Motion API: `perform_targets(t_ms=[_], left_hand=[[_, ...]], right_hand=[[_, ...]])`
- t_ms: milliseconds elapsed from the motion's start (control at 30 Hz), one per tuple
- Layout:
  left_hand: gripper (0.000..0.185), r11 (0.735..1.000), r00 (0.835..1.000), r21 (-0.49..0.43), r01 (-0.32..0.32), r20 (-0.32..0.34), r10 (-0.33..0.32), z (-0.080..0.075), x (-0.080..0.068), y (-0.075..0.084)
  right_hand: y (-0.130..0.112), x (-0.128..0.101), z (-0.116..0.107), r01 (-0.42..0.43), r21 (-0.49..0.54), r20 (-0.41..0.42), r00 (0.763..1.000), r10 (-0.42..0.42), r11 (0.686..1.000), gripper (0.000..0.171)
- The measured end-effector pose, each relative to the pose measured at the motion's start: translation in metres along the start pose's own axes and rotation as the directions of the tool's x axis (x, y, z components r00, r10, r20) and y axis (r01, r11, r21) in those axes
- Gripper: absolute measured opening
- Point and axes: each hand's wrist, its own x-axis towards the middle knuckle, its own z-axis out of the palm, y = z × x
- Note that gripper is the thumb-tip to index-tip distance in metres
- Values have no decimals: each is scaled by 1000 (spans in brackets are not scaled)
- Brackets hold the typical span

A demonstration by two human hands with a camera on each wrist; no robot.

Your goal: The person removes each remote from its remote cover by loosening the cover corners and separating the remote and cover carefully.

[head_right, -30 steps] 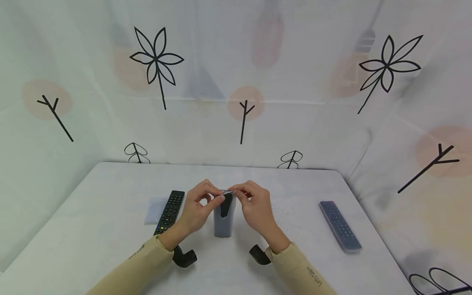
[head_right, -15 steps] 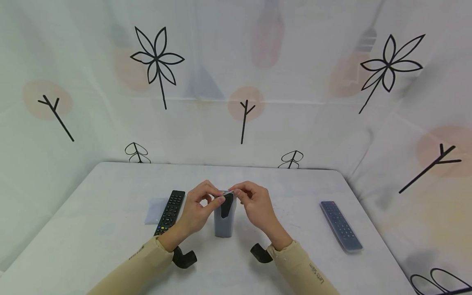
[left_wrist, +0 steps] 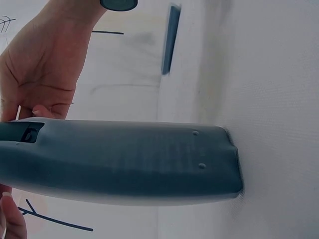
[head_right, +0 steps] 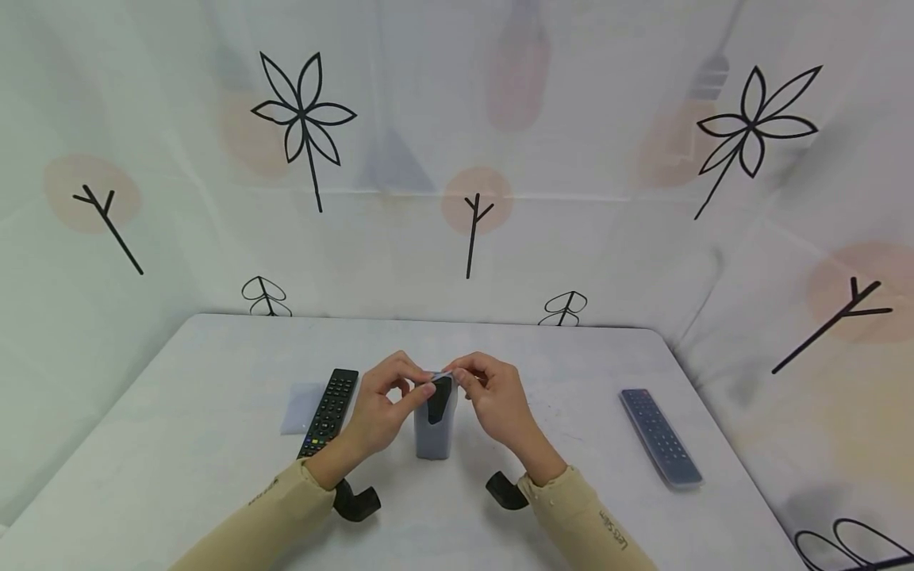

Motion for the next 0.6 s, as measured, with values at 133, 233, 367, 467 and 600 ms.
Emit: perform_targets(t_ms=[133,233,367,467,600], left_hand=[[12,1000,1000,-1,-5,7,5,-1,-2,-7],[11,1000,1000,0,-7,18,7,0,-5,-23],[10,1000,1000,-1,-16,25,16,1,-8,-38],[10,1000,999,-3,-25,24,25,1,-8,-38],[11,999,999,-11,-35,24,35,1,-7,-39]], right_hand=[[0,0,-1,-13,12,19,1000,13,1000,12],[0,1,-1,-29,25,32,999,28,999,11],[-4,2,-2,-62,23,50,997,60,998,10],[-7,3,-4,-89,22,74,993,87,996,10],[-8,4,-6,-115,26,96,989,112,993,9]])
